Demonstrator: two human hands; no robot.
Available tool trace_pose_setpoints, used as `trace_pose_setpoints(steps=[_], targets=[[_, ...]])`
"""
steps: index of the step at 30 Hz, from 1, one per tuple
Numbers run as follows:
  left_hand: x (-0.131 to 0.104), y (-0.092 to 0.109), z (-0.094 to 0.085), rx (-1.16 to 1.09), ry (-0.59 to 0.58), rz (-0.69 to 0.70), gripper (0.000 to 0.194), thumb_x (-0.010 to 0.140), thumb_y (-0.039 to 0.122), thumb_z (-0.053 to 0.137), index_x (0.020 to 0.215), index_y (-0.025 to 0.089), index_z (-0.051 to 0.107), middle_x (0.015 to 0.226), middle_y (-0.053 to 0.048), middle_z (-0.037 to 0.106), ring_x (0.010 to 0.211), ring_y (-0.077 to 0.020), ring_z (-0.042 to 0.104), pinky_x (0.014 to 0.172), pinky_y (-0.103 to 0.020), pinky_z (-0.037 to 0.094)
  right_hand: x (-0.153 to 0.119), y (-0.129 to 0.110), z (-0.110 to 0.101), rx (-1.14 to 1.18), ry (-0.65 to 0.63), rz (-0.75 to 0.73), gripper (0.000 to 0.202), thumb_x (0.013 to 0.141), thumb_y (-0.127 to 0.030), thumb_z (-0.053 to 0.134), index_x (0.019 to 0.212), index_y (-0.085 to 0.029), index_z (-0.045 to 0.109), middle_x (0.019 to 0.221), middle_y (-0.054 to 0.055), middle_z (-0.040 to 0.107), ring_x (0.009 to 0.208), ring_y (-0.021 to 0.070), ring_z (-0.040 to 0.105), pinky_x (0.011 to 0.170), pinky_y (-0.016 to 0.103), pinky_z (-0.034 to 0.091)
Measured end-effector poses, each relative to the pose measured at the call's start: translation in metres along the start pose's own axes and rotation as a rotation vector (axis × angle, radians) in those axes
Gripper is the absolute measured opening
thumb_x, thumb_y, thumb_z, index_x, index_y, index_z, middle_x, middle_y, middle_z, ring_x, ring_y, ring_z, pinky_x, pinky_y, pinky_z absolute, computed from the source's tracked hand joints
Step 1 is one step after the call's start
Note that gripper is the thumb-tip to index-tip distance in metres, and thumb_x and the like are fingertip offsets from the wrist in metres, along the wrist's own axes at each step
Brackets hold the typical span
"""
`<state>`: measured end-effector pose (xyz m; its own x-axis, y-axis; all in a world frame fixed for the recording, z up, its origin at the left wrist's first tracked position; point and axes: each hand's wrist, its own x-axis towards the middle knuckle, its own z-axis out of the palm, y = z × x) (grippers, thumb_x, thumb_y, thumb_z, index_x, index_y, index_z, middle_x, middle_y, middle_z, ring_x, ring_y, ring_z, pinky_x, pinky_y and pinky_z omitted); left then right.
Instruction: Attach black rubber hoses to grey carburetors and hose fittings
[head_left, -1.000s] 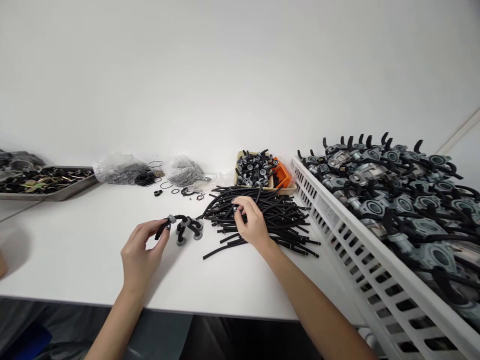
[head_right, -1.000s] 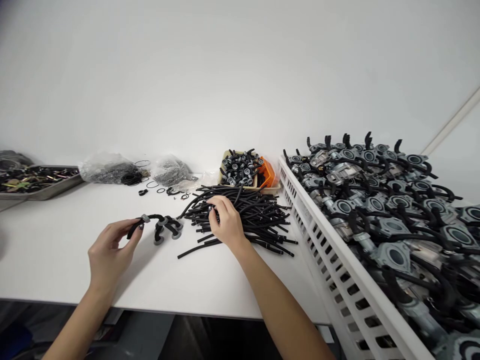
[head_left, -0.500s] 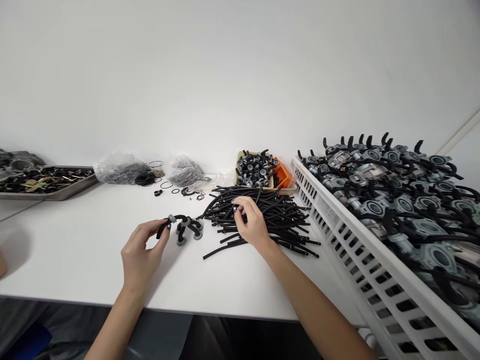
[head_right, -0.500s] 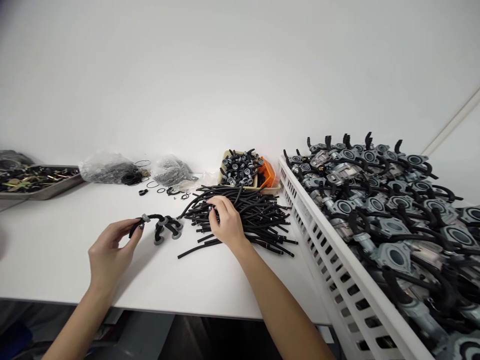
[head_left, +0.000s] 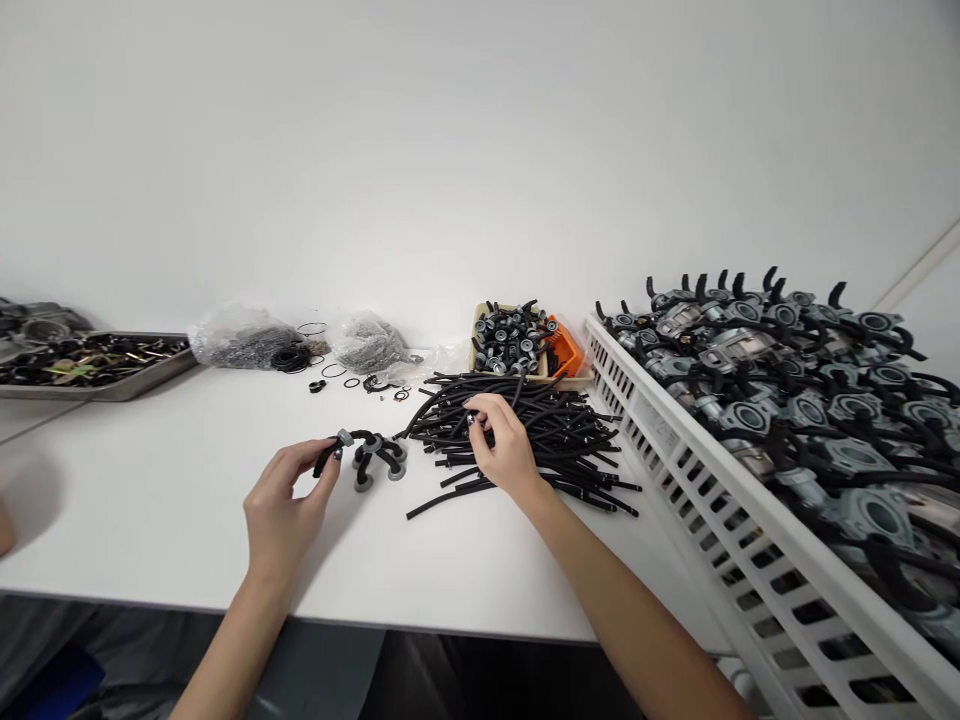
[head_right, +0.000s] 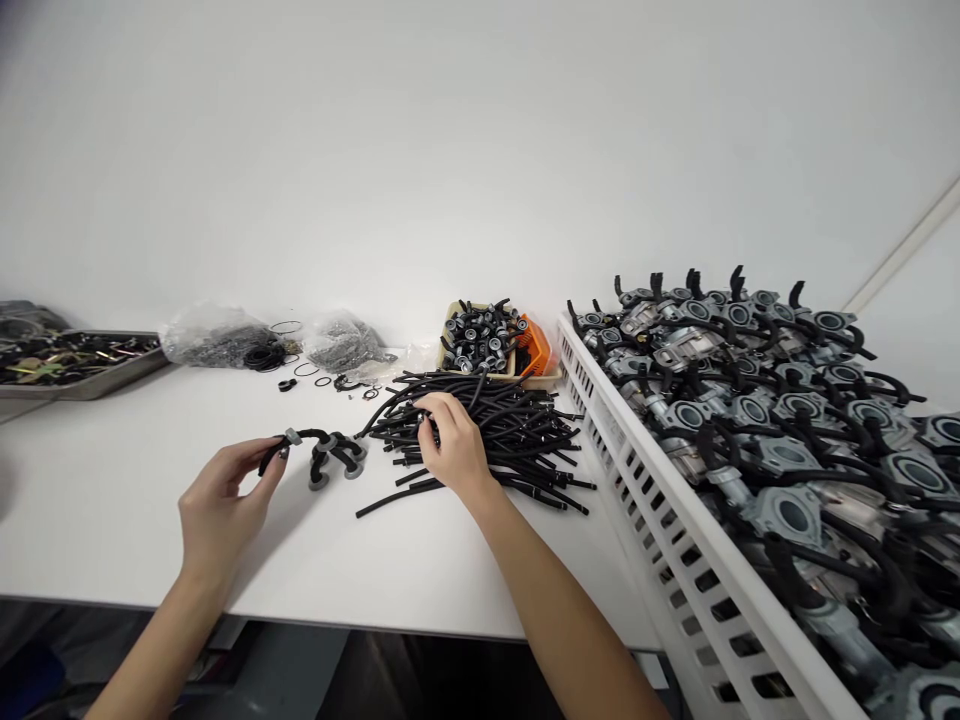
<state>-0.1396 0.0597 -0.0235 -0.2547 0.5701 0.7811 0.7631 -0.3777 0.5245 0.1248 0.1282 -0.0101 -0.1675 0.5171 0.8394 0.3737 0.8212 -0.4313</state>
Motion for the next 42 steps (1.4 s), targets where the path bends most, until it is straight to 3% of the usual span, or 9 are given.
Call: trace_pose_setpoints(steps=[28,34,38,42], targets=[[0.002,0.001,0.003,0.009,0.0,0.0,0.017,0.084,0.029,0.064,0.098,0.022,0.068,0.092,-0.004,0.069,0.082,-0.0179,0.065,0.079,-0.035,0.056,0.0,0.001,0.0,-0.016,-0.003,-0.008,0.028,0.089,-0.009,0.045,0.111,-0.022,0.056,0.11,0.009,0.062,0.097,0.0202,0.062,0.081,0.035,0.055],[0.002,0.001,0.002,0.007,-0.002,-0.002,0.017,0.084,0.03,0.064,0.098,0.021,0.068,0.092,-0.004,0.069,0.082,-0.018,0.065,0.079,-0.035,0.056,0.004,0.0,-0.003,-0.086,0.075,-0.017,0.028,0.087,-0.008,0.045,0.109,-0.021,0.058,0.107,0.01,0.065,0.101,0.022,0.061,0.083,0.036,0.054],[0.001,0.0,0.002,0.004,-0.016,-0.012,0.018,0.084,0.03,0.063,0.099,0.022,0.068,0.093,-0.004,0.069,0.081,-0.0182,0.065,0.08,-0.036,0.056,0.016,0.007,-0.016,-0.205,0.226,0.094,0.026,0.086,-0.01,0.045,0.105,-0.019,0.06,0.103,0.011,0.066,0.096,0.0233,0.061,0.084,0.039,0.052],[0.001,0.001,0.002,-0.011,-0.022,-0.012,0.017,0.083,0.03,0.064,0.098,0.022,0.068,0.093,-0.004,0.069,0.082,-0.0183,0.065,0.082,-0.037,0.056,0.037,0.029,-0.039,-0.286,0.297,0.353,0.026,0.083,-0.012,0.045,0.102,-0.019,0.062,0.095,0.009,0.068,0.082,0.0217,0.062,0.083,0.039,0.051]])
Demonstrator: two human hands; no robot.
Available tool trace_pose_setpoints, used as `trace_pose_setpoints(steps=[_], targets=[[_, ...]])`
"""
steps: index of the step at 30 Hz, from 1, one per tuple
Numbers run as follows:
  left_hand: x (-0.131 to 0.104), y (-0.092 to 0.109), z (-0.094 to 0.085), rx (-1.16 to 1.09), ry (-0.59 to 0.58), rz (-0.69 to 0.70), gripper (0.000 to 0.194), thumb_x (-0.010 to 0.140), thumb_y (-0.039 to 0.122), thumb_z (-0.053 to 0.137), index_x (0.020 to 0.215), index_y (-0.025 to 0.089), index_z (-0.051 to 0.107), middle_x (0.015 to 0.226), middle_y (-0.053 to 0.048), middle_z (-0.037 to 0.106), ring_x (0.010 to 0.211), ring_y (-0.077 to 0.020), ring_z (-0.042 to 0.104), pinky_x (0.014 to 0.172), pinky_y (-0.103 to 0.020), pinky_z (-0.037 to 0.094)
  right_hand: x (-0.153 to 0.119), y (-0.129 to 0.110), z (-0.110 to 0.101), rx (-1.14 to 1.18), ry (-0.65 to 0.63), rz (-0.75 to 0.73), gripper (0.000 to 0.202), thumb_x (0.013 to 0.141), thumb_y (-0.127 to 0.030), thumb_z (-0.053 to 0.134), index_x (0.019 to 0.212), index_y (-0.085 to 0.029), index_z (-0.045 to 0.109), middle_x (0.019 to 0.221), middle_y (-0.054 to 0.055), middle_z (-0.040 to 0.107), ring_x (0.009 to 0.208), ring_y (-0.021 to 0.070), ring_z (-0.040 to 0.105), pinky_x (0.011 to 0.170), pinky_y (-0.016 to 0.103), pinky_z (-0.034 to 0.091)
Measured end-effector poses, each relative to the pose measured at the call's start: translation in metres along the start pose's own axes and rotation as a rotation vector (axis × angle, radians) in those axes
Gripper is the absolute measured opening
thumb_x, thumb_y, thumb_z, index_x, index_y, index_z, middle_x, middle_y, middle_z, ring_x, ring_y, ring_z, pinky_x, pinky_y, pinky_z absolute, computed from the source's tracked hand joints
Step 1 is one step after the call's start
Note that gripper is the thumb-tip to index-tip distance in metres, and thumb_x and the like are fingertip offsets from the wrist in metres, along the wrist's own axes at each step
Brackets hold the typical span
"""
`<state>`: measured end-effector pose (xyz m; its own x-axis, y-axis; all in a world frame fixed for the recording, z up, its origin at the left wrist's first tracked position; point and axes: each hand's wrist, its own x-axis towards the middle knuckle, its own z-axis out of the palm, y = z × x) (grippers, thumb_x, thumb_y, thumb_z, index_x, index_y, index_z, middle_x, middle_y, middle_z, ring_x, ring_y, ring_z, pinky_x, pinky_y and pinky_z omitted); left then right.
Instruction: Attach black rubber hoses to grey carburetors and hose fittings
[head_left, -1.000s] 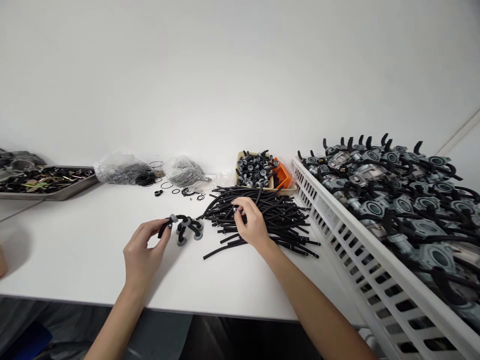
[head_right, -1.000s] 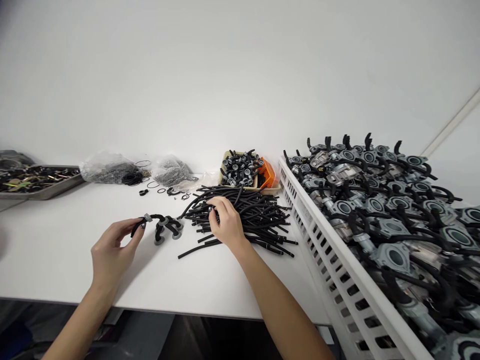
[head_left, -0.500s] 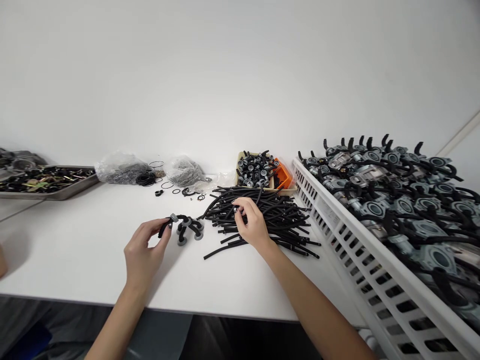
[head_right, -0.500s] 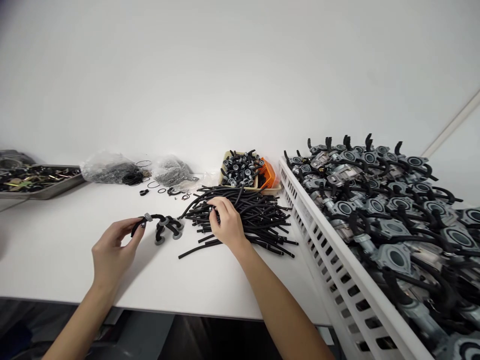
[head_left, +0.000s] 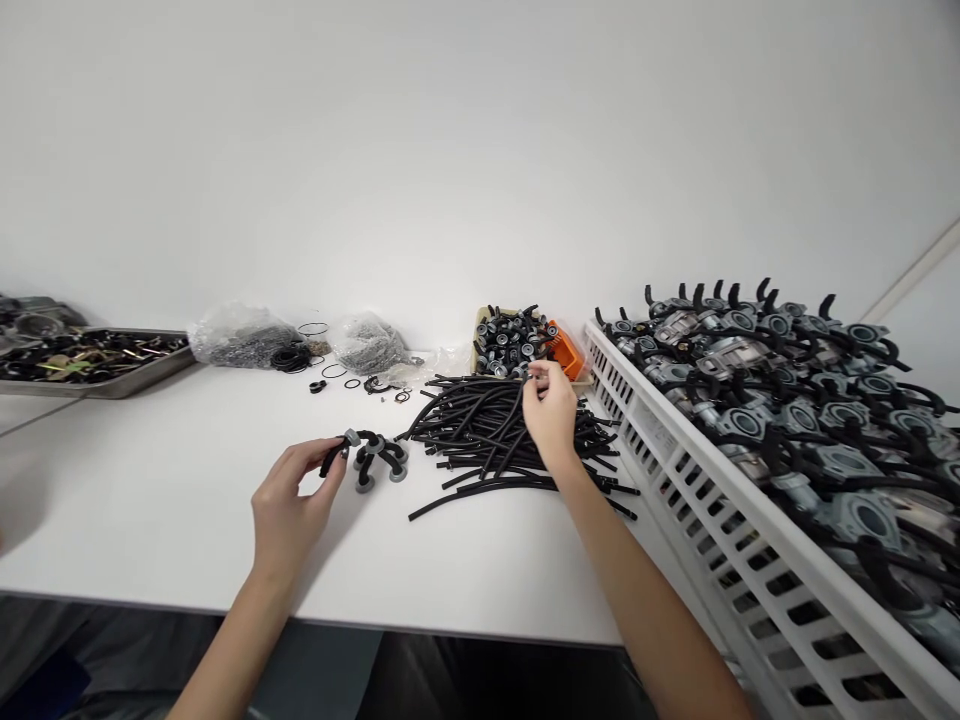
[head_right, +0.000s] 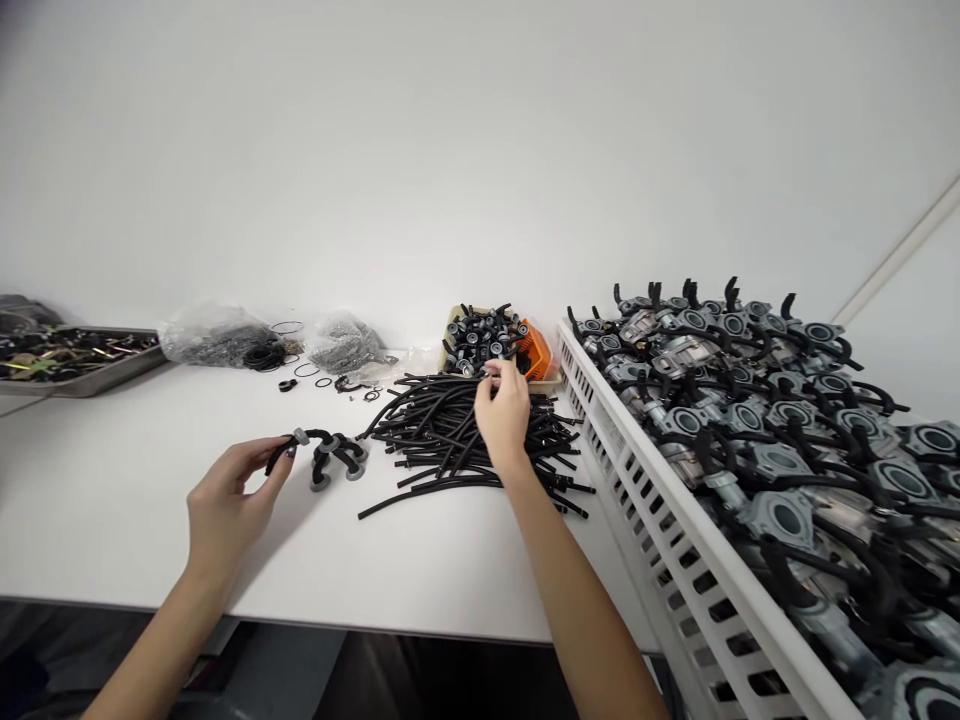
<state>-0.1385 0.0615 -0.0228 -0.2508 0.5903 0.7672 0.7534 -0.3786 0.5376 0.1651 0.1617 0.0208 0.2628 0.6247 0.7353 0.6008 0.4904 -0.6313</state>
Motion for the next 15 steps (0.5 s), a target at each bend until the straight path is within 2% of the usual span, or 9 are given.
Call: trace_pose_setpoints(steps=[2,6,11,15], targets=[[0.0,0.001,0.0,-0.002,-0.005,0.002,0.017,0.084,0.03,0.063,0.098,0.022,0.068,0.093,-0.003,0.069,0.081,-0.018,0.065,0.082,-0.037,0.056,0.018,0.011,-0.002,-0.11,-0.09,0.074,0.028,0.083,-0.013,0.045,0.102,-0.018,0.064,0.094,0.009,0.069,0.082,0.022,0.063,0.085,0.039,0.05],[0.0,0.002,0.0,0.01,-0.01,0.016,0.016,0.084,0.029,0.063,0.098,0.022,0.068,0.092,-0.003,0.069,0.081,-0.0174,0.065,0.08,-0.035,0.056,0.048,0.032,0.002,-0.259,-0.287,0.084,0.031,0.081,-0.009,0.048,0.1,-0.019,0.07,0.093,0.008,0.07,0.085,0.0228,0.064,0.084,0.037,0.05],[-0.001,0.003,0.0,-0.012,-0.012,0.033,0.014,0.084,0.026,0.063,0.097,0.022,0.067,0.093,-0.003,0.07,0.083,-0.0171,0.066,0.08,-0.033,0.056,0.063,0.047,0.013,-0.367,-0.391,0.112,0.034,0.08,-0.005,0.052,0.099,-0.021,0.075,0.095,0.009,0.07,0.089,0.0232,0.066,0.085,0.036,0.05],[-0.001,0.003,-0.001,-0.015,-0.014,0.035,0.014,0.085,0.025,0.062,0.097,0.021,0.067,0.093,-0.003,0.069,0.082,-0.017,0.066,0.079,-0.033,0.056,0.066,0.05,0.017,-0.438,-0.426,0.116,0.029,0.081,-0.008,0.057,0.099,-0.021,0.076,0.101,0.011,0.069,0.095,0.0253,0.065,0.089,0.038,0.049]])
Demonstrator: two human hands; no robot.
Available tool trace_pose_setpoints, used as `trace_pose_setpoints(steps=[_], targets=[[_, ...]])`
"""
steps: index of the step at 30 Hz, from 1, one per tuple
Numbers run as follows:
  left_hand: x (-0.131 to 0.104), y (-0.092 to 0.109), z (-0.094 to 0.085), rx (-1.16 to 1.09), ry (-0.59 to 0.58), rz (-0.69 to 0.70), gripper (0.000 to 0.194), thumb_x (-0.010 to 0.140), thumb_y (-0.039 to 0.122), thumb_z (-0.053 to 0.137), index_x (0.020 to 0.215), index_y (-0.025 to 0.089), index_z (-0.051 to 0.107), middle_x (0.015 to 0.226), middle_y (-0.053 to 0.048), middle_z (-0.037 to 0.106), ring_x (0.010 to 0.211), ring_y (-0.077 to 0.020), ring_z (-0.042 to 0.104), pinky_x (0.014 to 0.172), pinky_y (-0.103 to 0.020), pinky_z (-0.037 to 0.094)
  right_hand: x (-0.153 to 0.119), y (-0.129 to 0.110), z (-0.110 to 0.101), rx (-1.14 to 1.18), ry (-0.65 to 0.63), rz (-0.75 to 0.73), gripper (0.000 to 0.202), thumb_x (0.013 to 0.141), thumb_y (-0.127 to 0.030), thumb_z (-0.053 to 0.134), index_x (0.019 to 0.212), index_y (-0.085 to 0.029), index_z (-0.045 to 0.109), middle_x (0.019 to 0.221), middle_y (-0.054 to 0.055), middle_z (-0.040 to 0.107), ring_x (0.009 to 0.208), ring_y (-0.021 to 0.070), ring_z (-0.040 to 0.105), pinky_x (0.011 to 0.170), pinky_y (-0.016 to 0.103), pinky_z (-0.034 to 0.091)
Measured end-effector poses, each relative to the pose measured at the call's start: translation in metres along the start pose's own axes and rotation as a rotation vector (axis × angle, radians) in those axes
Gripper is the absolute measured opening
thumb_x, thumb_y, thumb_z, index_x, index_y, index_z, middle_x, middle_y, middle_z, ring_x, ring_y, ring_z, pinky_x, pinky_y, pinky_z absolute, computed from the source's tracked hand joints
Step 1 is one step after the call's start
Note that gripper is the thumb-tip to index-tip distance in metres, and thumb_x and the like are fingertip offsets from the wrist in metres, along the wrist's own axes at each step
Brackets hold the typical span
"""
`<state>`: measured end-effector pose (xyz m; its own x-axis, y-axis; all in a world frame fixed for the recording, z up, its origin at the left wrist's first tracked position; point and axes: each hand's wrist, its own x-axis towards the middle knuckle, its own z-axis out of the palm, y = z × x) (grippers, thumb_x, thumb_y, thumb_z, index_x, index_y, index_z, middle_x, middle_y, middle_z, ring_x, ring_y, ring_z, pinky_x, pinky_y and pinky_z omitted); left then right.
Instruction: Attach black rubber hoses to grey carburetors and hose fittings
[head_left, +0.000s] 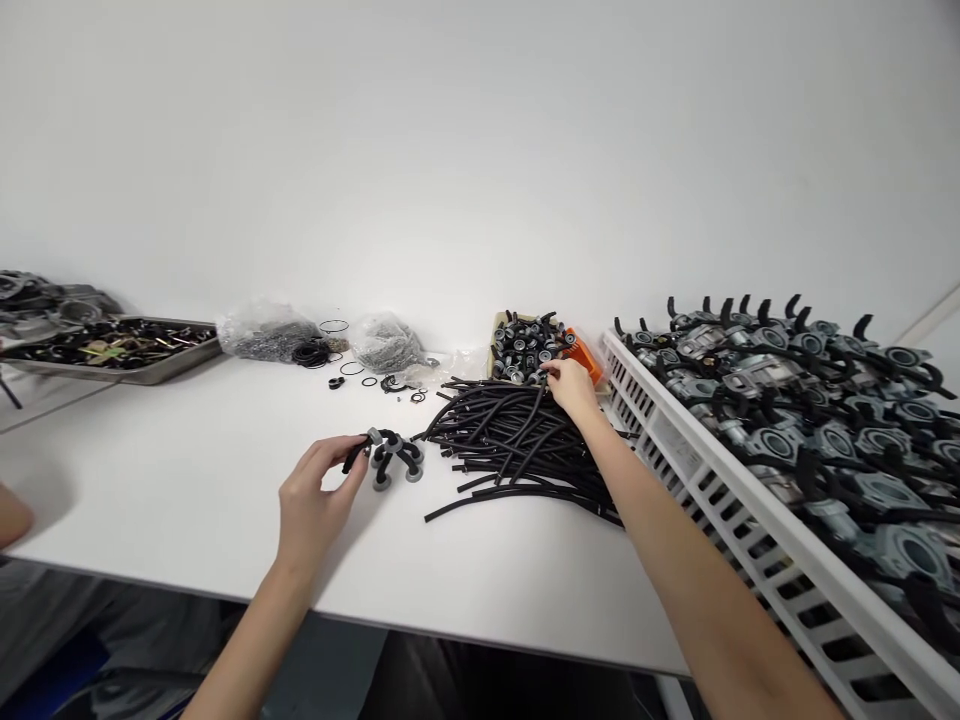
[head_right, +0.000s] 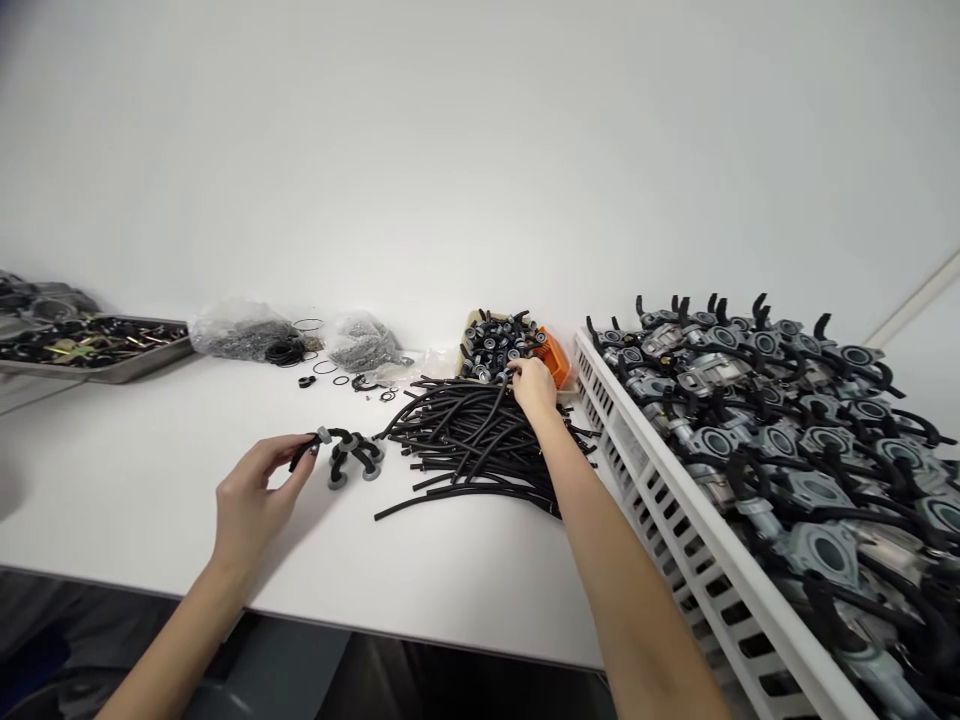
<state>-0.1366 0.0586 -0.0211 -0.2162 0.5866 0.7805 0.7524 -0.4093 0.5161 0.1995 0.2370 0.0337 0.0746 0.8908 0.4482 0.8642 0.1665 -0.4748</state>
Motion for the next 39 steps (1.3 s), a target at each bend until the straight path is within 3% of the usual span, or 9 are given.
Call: trace_pose_setpoints(steps=[4,10,13,19,24,28,33,36,39], targets=[[-0.001,0.001,-0.001,-0.009,0.057,0.009,0.013,0.084,0.023,0.063,0.096,0.022,0.067,0.091,-0.003,0.069,0.081,-0.0175,0.065,0.075,-0.034,0.055,0.0,0.0,0.001,-0.043,-0.008,-0.001,0.026,0.082,-0.012,0.06,0.101,-0.021,0.075,0.103,0.011,0.067,0.097,0.0255,0.065,0.089,0.038,0.05],[-0.005,0.002,0.0,-0.166,0.374,-0.022,0.017,0.08,0.021,0.067,0.096,0.021,0.063,0.087,-0.003,0.064,0.078,-0.017,0.064,0.073,-0.035,0.056,0.0,0.002,0.003,-0.066,-0.013,-0.026,0.023,0.084,-0.013,0.06,0.101,-0.023,0.073,0.102,0.009,0.063,0.096,0.024,0.064,0.085,0.036,0.05],[-0.007,0.002,0.001,-0.217,0.395,-0.013,0.018,0.079,0.019,0.068,0.095,0.02,0.06,0.086,-0.003,0.064,0.075,-0.0161,0.064,0.069,-0.034,0.056,0.0,0.003,0.004,-0.06,-0.001,-0.039,0.021,0.083,-0.012,0.06,0.096,-0.023,0.072,0.1,0.008,0.061,0.093,0.024,0.063,0.082,0.036,0.05],[-0.012,0.009,0.001,-0.112,0.152,0.208,0.025,0.077,0.01,0.064,0.098,0.022,0.057,0.082,-0.002,0.063,0.07,-0.0164,0.064,0.062,-0.031,0.055,-0.002,0.001,0.002,0.04,0.061,-0.086,0.017,0.082,-0.01,0.057,0.088,-0.022,0.067,0.098,0.008,0.06,0.089,0.0239,0.062,0.078,0.035,0.049],[-0.013,0.02,0.001,0.007,-0.062,0.414,0.027,0.077,0.01,0.063,0.099,0.023,0.054,0.08,-0.003,0.066,0.062,-0.0148,0.063,0.058,-0.029,0.054,-0.005,-0.004,-0.007,0.233,0.231,-0.103,0.017,0.084,-0.013,0.048,0.097,-0.019,0.058,0.107,0.011,0.06,0.092,0.0231,0.061,0.084,0.038,0.049],[-0.01,0.034,0.006,-0.042,-0.16,0.461,0.029,0.08,0.007,0.061,0.104,0.022,0.054,0.082,-0.003,0.065,0.062,-0.0134,0.061,0.06,-0.027,0.053,-0.019,-0.011,-0.011,0.459,0.331,-0.078,0.016,0.087,-0.02,0.04,0.103,-0.021,0.045,0.098,0.008,0.064,0.078,0.018,0.067,0.071,0.033,0.055],[-0.003,0.063,0.024,-0.12,-0.45,0.421,0.02,0.088,0.012,0.053,0.104,0.022,0.056,0.091,-0.005,0.066,0.082,-0.0168,0.065,0.072,-0.029,0.054,-0.052,-0.028,-0.01,1.268,0.235,0.138,0.018,0.078,-0.025,0.054,0.089,-0.025,0.041,0.084,0.0,0.071,0.066,0.0151,0.07,0.066,0.03,0.057],[-0.001,0.078,0.038,-0.185,-0.59,0.447,0.016,0.091,0.012,0.049,0.1,0.022,0.058,0.095,-0.006,0.066,0.091,-0.0176,0.065,0.079,-0.03,0.053,-0.072,-0.034,-0.011,1.468,0.172,0.224,0.021,0.073,-0.022,0.06,0.091,-0.023,0.05,0.083,0.0,0.074,0.068,0.0143,0.071,0.074,0.032,0.057],[-0.003,0.089,0.049,-0.253,-0.674,0.421,0.016,0.091,0.013,0.05,0.1,0.023,0.059,0.094,-0.005,0.067,0.088,-0.0159,0.065,0.077,-0.028,0.053,-0.085,-0.035,-0.016,1.491,0.164,0.229,0.024,0.07,-0.021,0.063,0.094,-0.02,0.062,0.088,0.002,0.074,0.073,0.0144,0.07,0.08,0.034,0.057]])
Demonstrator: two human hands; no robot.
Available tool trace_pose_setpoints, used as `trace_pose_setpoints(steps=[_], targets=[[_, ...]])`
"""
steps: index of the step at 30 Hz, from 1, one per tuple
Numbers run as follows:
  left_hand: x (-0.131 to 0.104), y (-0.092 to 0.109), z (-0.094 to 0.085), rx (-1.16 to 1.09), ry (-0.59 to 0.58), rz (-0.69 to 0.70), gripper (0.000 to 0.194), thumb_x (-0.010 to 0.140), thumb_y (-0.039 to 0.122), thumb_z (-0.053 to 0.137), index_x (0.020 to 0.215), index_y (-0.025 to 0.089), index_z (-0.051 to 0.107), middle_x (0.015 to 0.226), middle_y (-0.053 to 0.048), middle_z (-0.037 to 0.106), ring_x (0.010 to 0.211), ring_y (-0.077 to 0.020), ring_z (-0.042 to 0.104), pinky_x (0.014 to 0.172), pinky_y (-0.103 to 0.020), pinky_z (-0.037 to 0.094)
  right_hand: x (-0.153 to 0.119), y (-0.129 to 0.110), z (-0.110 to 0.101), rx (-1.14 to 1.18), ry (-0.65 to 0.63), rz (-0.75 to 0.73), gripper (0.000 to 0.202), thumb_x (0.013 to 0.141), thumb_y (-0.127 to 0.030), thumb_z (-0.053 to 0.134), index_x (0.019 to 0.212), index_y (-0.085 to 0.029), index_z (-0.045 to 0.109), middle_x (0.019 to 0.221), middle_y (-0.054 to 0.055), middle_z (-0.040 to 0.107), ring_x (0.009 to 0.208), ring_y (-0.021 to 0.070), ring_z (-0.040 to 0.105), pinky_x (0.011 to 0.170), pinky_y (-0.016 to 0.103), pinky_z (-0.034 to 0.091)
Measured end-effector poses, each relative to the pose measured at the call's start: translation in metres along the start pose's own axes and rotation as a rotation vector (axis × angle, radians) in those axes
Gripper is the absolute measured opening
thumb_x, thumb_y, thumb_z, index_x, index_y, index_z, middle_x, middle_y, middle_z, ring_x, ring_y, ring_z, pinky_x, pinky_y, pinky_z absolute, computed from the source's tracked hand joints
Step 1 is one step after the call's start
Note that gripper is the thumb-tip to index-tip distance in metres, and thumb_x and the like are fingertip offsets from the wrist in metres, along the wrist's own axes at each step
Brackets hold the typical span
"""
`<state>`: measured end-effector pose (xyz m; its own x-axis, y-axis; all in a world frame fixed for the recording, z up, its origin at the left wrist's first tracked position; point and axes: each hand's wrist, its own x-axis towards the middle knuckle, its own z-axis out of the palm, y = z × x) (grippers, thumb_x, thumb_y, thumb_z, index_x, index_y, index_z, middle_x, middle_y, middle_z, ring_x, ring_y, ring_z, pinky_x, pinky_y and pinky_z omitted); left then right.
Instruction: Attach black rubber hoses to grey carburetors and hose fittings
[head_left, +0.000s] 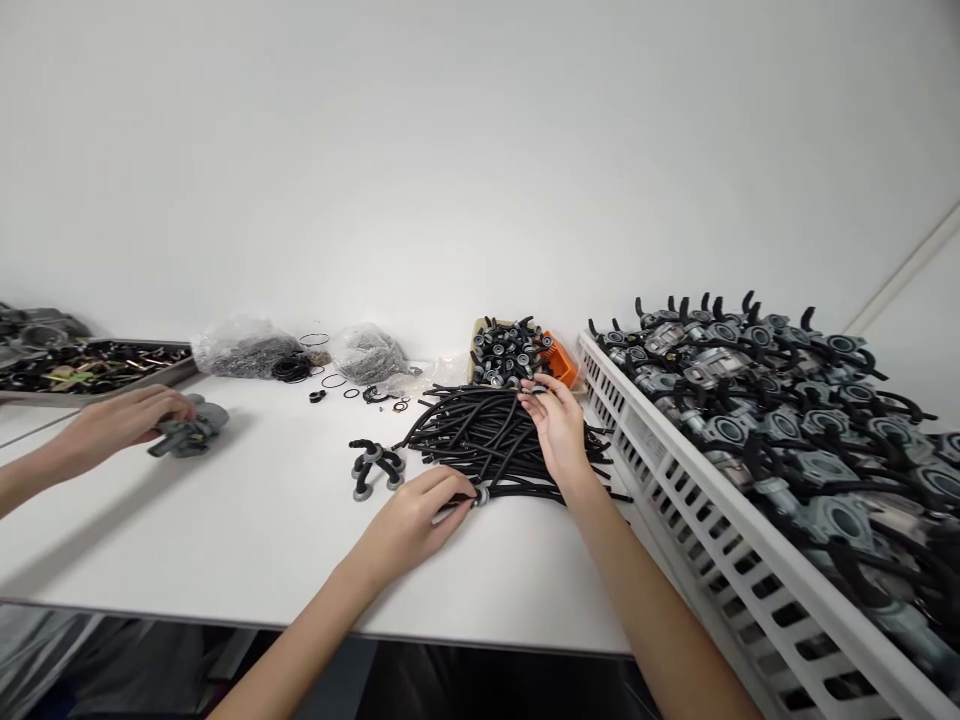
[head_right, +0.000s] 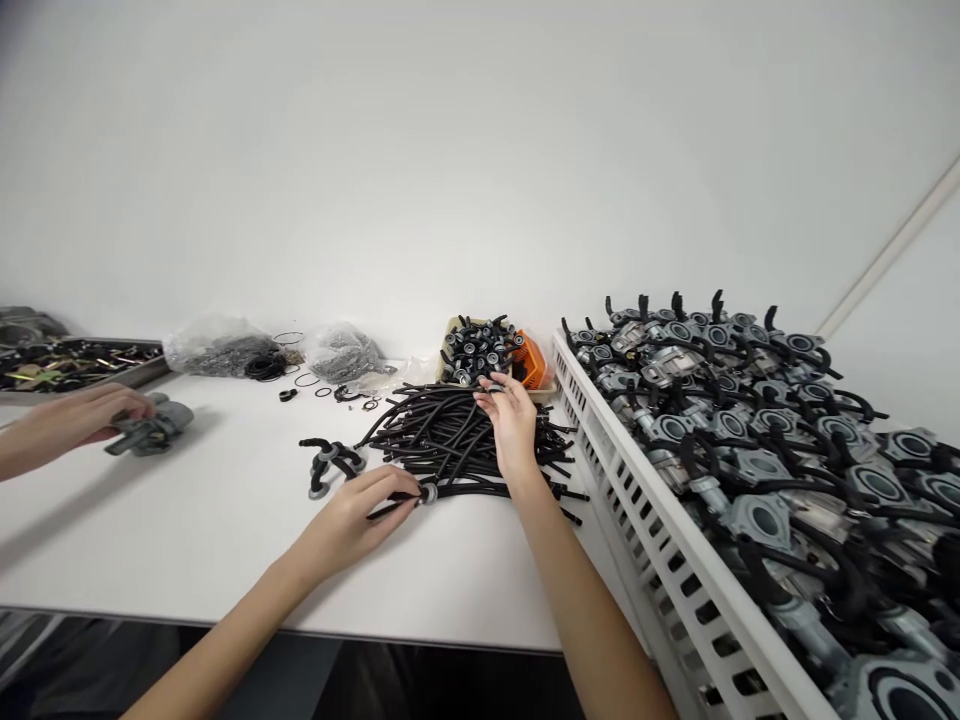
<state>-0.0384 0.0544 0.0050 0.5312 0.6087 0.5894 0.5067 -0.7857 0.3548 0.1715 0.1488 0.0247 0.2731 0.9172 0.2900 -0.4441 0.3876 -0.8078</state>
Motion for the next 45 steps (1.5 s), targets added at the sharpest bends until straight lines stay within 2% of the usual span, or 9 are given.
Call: trace_pose_setpoints(steps=[5,10,13,16,20,26,32,38,45], targets=[[0.004,0.005,0.018,-0.026,-0.2,-0.056,0.016,0.089,0.016,0.053,0.099,0.025,0.062,0.094,-0.003,0.07,0.084,-0.0162,0.067,0.075,-0.028,0.054,-0.006,-0.008,-0.007,0.013,-0.025,-0.036,0.028,0.071,-0.02,0.062,0.098,-0.018,0.071,0.096,0.005,0.073,0.079,0.0165,0.07,0.085,0.037,0.055],[0.0,0.005,0.017,0.016,-0.199,-0.089,0.031,0.09,0.024,0.056,0.121,0.026,0.055,0.108,-0.005,0.068,0.084,-0.0164,0.068,0.074,-0.028,0.055,-0.001,-0.003,-0.014,0.03,0.015,-0.037,0.027,0.072,-0.022,0.06,0.097,-0.018,0.072,0.09,0.004,0.073,0.075,0.0153,0.07,0.08,0.034,0.055],[-0.013,0.001,-0.005,0.044,-0.035,-0.09,0.032,0.089,0.027,0.056,0.121,0.025,0.053,0.099,-0.004,0.068,0.077,-0.0143,0.066,0.069,-0.026,0.054,0.001,0.001,-0.017,-0.013,0.035,-0.065,0.027,0.071,-0.022,0.062,0.096,-0.018,0.073,0.088,0.003,0.073,0.072,0.0151,0.069,0.075,0.032,0.055],[-0.035,-0.012,-0.038,0.21,0.302,-0.141,0.017,0.088,0.022,0.055,0.104,0.021,0.06,0.087,-0.002,0.068,0.066,-0.0117,0.063,0.066,-0.024,0.052,0.002,0.004,-0.018,-0.058,0.049,-0.116,0.027,0.072,-0.023,0.062,0.095,-0.018,0.073,0.088,0.003,0.073,0.069,0.0152,0.068,0.071,0.031,0.055],[-0.058,-0.038,-0.083,0.477,0.596,-0.542,0.015,0.084,0.031,0.061,0.094,0.02,0.062,0.074,0.001,0.064,0.063,-0.0133,0.063,0.057,-0.022,0.049,0.0,0.004,-0.017,-0.129,0.043,-0.155,0.027,0.073,-0.023,0.06,0.097,-0.019,0.073,0.091,0.004,0.073,0.07,0.0159,0.067,0.068,0.032,0.055],[-0.075,-0.076,-0.128,0.677,0.251,-0.915,0.04,0.087,0.053,0.049,0.106,0.018,0.049,0.1,-0.007,0.063,0.073,-0.0207,0.066,0.054,-0.025,0.045,-0.002,0.006,-0.016,-0.227,0.013,-0.194,0.026,0.074,-0.023,0.059,0.096,-0.019,0.073,0.092,0.005,0.073,0.07,0.0168,0.067,0.066,0.032,0.055],[-0.092,-0.117,-0.139,0.71,-0.135,-0.915,0.047,0.096,0.052,0.021,0.107,0.016,0.049,0.102,-0.012,0.059,0.087,-0.0261,0.063,0.061,-0.026,0.041,-0.002,0.007,-0.018,-0.265,0.005,-0.211,0.025,0.075,-0.026,0.059,0.095,-0.019,0.073,0.092,0.006,0.073,0.068,0.0166,0.066,0.063,0.031,0.055],[-0.074,-0.129,-0.127,0.744,-0.049,-1.148,0.044,0.096,0.049,0.016,0.087,0.02,0.046,0.1,-0.007,0.057,0.087,-0.0248,0.058,0.06,-0.025,0.032,-0.002,0.006,-0.018,-0.275,-0.002,-0.201,0.025,0.075,-0.028,0.06,0.094,-0.018,0.072,0.091,0.007,0.073,0.068,0.0171,0.066,0.063,0.033,0.055],[-0.057,-0.076,-0.153,0.747,0.109,-0.883,0.034,0.093,0.047,0.031,0.077,0.021,0.045,0.086,-0.002,0.047,0.072,-0.0178,0.046,0.059,-0.022,0.031,-0.003,0.004,-0.016,-0.277,-0.002,-0.191,0.024,0.073,-0.027,0.058,0.092,-0.018,0.071,0.091,0.007,0.072,0.067,0.0163,0.065,0.063,0.032,0.054]])
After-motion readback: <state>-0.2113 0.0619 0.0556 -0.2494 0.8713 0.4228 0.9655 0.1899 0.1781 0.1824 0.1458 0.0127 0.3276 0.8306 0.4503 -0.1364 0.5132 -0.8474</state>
